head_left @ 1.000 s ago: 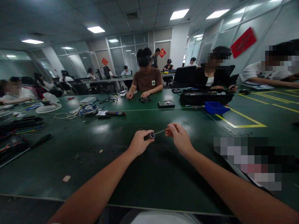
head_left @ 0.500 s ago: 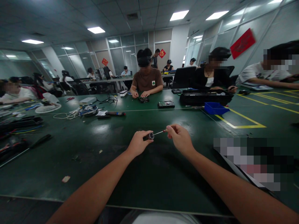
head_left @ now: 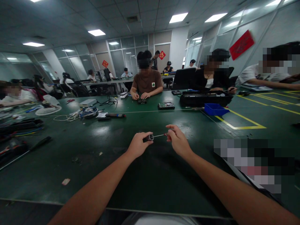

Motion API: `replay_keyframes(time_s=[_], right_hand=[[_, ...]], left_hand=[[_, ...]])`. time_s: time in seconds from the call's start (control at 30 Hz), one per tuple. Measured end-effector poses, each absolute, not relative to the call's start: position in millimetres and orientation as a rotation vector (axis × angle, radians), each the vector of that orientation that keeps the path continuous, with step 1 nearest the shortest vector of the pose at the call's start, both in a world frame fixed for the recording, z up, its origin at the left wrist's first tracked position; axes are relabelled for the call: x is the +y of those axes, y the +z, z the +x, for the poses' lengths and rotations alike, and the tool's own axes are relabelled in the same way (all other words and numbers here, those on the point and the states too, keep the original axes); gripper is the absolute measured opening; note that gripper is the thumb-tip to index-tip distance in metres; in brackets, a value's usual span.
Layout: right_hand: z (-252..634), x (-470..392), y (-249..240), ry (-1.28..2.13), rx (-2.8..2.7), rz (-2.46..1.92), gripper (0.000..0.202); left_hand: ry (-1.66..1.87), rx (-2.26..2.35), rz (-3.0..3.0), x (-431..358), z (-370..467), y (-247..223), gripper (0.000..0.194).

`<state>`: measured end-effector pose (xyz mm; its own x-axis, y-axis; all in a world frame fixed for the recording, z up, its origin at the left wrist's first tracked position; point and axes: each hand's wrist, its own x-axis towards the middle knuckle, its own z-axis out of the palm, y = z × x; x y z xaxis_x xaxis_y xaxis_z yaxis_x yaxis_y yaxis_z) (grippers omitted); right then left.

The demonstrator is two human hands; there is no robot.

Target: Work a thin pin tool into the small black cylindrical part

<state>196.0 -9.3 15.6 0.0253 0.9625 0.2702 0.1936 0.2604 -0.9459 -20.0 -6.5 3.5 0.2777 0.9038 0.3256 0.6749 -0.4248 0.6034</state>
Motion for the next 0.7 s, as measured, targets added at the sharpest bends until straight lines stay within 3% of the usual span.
replay_keyframes(time_s=[0.37,0.6,0.7], right_hand=[[193,-4,11,0.906,-1.322,-1.044,0.026],[195,5,7,1.415,-0.833,-0.967,0.022],[195,6,6,1.365,-0.801,-0.946,0.019]], left_hand=[[0.923,1.43,2.207,-8,-19,6,0.04],[0.996,1.359,2.235,-8,-17,6,0.042],[0.997,1.387,2.25,-8,-17,8,0.041]])
